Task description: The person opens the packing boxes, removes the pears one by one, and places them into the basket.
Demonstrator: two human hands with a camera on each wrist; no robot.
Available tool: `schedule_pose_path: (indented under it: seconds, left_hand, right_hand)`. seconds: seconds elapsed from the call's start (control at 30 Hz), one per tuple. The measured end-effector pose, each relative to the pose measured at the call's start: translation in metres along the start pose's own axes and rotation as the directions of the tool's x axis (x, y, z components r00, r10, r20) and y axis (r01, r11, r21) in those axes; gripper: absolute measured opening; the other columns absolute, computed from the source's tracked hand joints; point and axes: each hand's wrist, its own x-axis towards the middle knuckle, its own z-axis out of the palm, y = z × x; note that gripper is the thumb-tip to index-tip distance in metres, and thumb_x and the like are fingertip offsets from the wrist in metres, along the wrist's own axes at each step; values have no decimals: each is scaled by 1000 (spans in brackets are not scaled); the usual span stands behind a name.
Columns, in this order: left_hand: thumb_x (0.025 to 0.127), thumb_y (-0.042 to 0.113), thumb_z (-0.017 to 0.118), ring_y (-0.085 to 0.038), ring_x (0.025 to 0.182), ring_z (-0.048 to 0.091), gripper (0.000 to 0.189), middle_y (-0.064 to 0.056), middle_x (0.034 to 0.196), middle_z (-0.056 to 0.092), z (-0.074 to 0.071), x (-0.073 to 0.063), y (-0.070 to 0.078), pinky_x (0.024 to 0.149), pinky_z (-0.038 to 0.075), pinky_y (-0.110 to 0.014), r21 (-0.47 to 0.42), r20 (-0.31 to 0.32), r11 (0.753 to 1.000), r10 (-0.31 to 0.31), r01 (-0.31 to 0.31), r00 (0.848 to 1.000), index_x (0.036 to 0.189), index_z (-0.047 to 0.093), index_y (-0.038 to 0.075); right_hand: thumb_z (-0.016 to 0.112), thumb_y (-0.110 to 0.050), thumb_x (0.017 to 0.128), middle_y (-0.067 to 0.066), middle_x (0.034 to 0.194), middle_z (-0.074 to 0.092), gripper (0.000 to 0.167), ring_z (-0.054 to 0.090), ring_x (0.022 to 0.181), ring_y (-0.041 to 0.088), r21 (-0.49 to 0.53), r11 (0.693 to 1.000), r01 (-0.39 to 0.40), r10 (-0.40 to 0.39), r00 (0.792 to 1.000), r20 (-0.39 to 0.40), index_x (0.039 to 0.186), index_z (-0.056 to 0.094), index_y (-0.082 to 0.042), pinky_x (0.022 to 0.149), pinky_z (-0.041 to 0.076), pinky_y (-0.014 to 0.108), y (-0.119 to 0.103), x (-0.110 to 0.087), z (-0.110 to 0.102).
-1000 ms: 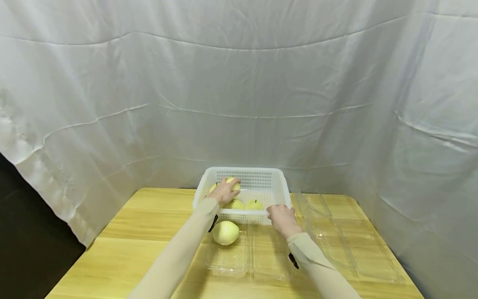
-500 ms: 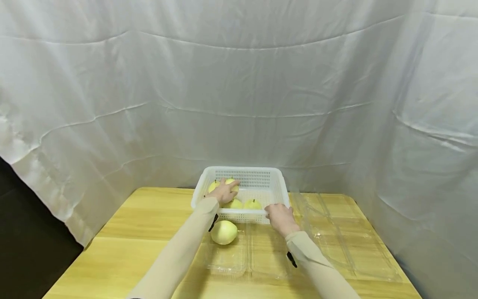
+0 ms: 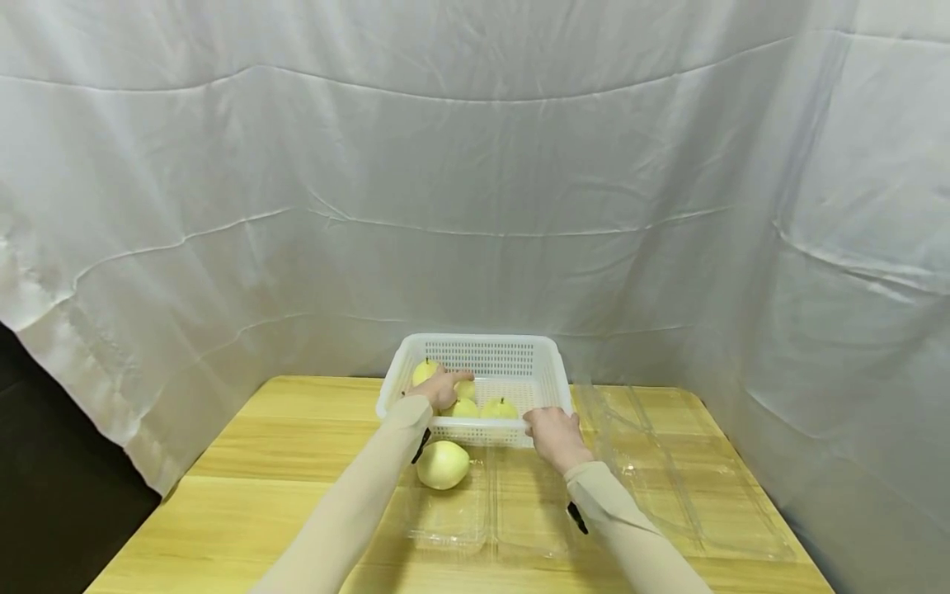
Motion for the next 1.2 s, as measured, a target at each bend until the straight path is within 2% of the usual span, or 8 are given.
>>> schedule_pose_path:
  seconds: [0.13,0.17,0.27,0.33,0.4,0.53,0.9,1.2]
  left_hand:
    - [92,-8,40,-39,145,28,66,-26,161,10,-1,-1,-1,52,38,-29,2,8,1000,4,-4,1000,148,45,27]
    - [92,-8,41,-39,144,30,66,-26,161,10,-2,-2,-1,55,42,-30,3,4,1000,5,-5,1000,147,45,28]
    - [93,-6,42,-41,141,35,64,-25,161,14,-5,-7,0,80,53,-39,17,-11,1000,22,-22,1000,148,45,27]
    - [93,-4,44,-43,143,30,63,-24,161,17,-6,-11,1,100,47,-50,32,-26,999,36,-35,999,148,45,27]
    - [92,-4,46,-43,143,31,63,-23,161,18,-7,-16,2,109,38,-57,33,-35,999,44,-43,998,148,45,26]
    - [92,-2,50,-42,142,32,63,-22,161,18,-7,-24,2,107,39,-57,46,-33,998,53,-52,998,148,44,26]
    - [95,7,54,-39,134,43,57,-20,154,30,-11,-44,3,103,45,-53,130,-84,981,157,-145,984,149,43,20]
    - [98,16,56,-35,123,53,47,-20,143,44,-10,-65,0,95,49,-52,166,-186,969,215,-185,959,144,47,15]
  right_hand:
    - [69,-8,88,12,96,74,13,69,86,33,9,1000,4,-5,1000,8,101,73,-7,67,52,52,-1,0,-1]
    - [69,-8,88,12,98,74,15,69,88,34,9,1000,3,-3,1000,13,102,73,-6,68,53,52,-1,0,-1]
    - [69,-8,88,11,97,74,15,69,86,32,8,1000,6,-6,1000,13,103,73,-6,68,53,51,0,0,-2]
    - [69,-8,88,12,97,74,15,69,85,32,10,1000,4,-4,1000,7,103,73,-6,68,53,50,0,0,-1]
    - [69,-8,88,12,97,74,16,69,86,32,16,1000,0,0,1000,11,104,74,-6,69,53,50,0,-1,-1]
    - [68,-8,89,13,101,74,18,69,90,34,27,1000,-16,15,999,31,107,73,-6,74,53,53,0,-2,1]
    - [68,-8,90,12,96,75,18,69,82,29,27,1000,-13,13,1000,25,106,73,-6,67,53,47,0,-1,-2]
    - [69,-8,88,10,91,75,13,69,78,27,13,1000,6,-6,1000,-2,100,74,-7,64,52,45,0,-2,0]
